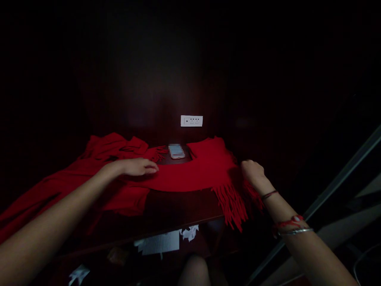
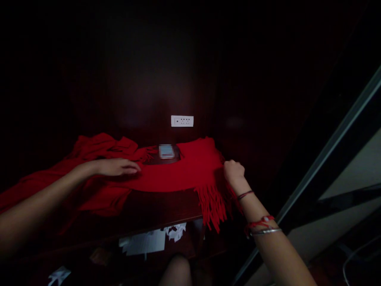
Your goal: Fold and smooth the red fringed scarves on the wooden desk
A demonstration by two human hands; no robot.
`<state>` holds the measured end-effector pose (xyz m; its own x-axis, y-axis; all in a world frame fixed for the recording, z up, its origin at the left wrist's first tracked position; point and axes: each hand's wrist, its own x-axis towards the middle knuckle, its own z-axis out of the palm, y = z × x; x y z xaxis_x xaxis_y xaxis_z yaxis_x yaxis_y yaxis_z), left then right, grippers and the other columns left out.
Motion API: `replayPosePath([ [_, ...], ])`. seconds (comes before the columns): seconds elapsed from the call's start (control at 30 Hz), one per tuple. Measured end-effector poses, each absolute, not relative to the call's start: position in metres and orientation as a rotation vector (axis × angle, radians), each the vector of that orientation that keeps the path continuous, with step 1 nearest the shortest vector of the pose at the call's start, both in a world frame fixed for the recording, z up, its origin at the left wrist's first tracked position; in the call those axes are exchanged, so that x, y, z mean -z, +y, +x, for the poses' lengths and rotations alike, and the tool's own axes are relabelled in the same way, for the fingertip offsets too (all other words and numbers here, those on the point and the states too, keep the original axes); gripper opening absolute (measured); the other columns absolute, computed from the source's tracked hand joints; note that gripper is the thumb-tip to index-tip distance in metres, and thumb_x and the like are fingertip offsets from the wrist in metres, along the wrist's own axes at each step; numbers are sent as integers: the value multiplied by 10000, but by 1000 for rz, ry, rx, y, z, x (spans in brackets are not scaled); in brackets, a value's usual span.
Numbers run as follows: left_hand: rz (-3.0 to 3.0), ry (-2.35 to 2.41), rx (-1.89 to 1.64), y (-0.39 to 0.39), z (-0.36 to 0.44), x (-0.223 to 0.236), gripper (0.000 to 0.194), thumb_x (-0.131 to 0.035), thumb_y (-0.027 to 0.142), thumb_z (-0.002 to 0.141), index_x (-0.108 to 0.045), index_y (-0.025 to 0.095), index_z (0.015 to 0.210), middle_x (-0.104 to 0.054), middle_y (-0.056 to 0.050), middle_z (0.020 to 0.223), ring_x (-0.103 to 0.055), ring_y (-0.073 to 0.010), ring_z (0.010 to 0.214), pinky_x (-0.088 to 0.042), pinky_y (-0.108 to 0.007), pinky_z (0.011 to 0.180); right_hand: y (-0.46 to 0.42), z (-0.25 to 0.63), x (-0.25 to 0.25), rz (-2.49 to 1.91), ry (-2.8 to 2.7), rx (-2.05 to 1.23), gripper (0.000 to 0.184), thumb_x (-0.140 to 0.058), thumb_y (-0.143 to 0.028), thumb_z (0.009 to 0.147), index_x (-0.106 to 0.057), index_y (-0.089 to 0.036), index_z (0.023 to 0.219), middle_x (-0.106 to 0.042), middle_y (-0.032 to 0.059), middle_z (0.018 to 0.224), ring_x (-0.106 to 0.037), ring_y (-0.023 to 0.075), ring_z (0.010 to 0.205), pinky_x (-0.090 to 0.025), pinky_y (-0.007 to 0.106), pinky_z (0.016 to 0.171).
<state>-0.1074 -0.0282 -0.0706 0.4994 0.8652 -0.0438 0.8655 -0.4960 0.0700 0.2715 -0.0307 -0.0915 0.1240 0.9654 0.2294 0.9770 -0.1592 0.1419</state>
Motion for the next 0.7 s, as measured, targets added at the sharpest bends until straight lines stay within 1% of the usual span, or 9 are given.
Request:
replayPosePath([
  [0.07,2715,1492,37,-12,-78,78,335,-332,318,827,-553,155,1019,-557,-66,1056,-496,-136,926,-340,-213,813,-25,242,81,-2166,-2066,552,296,-344,-83,763,-608,-83,897,-558,198,954,-519,263,913,-411,341,703],
  [0.13,2716,1592,-47,1,-50,99,427,-302,382,825,-482,123,1113,-455,-127,1179,-421,-189,1055,-300,-272,881,-16,211,82,-1904,-2260,445,305,-330,-183,809,-568,-120,990,-540,167,1014,-499,234,949,-400,335,757],
  [0.17,2681,1662,-106,6,-38,112,475,-292,423,817,-422,136,1173,-371,-134,1253,-361,-215,1117,-283,-310,902,-10,197,87,-1748,-2360,367,326,-324,-246,825,-526,-144,1059,-514,146,1075,-473,216,992,-383,331,802],
  [0.23,2579,1767,-176,11,-23,140,554,-234,498,804,-307,182,1254,-219,-121,1338,-210,-257,1205,-235,-400,930,2,178,103,-1509,-2508,269,428,-322,-384,822,-401,-184,1192,-378,112,1247,-316,229,1147,-317,386,887],
  [0.3,2420,1876,-168,13,-18,162,622,-170,576,772,-227,231,1286,-146,-101,1363,-116,-290,1229,-174,-480,937,14,171,123,-1440,-2619,180,547,-305,-504,791,-281,-229,1264,-229,73,1341,-149,260,1222,-211,501,925],
  [0.37,2293,1952,-142,14,-19,174,691,-144,657,716,-195,276,1290,-108,-81,1371,-68,-323,1227,-121,-524,936,23,175,142,-1468,-2680,129,584,-268,-551,779,-233,-255,1281,-173,49,1362,-71,269,1237,-115,565,924],
  [0.43,2209,2003,-110,15,-21,176,753,-154,717,655,-179,308,1286,-67,-65,1376,-28,-357,1217,-84,-550,930,29,185,155,-1549,-2659,98,564,-204,-550,793,-220,-273,1283,-153,27,1367,-52,267,1240,-81,585,916],
  [0.53,2110,2070,-62,15,-21,172,814,-172,758,601,-155,318,1285,-16,-64,1375,27,-390,1200,-51,-588,907,33,196,163,-1648,-2570,80,540,-138,-528,809,-208,-282,1286,-111,3,1375,-58,256,1241,-100,572,922],
  [0.7,2059,2103,-57,17,-18,171,845,-194,767,580,-140,310,1289,2,-67,1374,53,-394,1195,-26,-604,896,30,183,158,-1655,-2551,152,541,-155,-510,814,-209,-259,1291,-109,19,1375,-61,265,1239,-73,566,929],
])
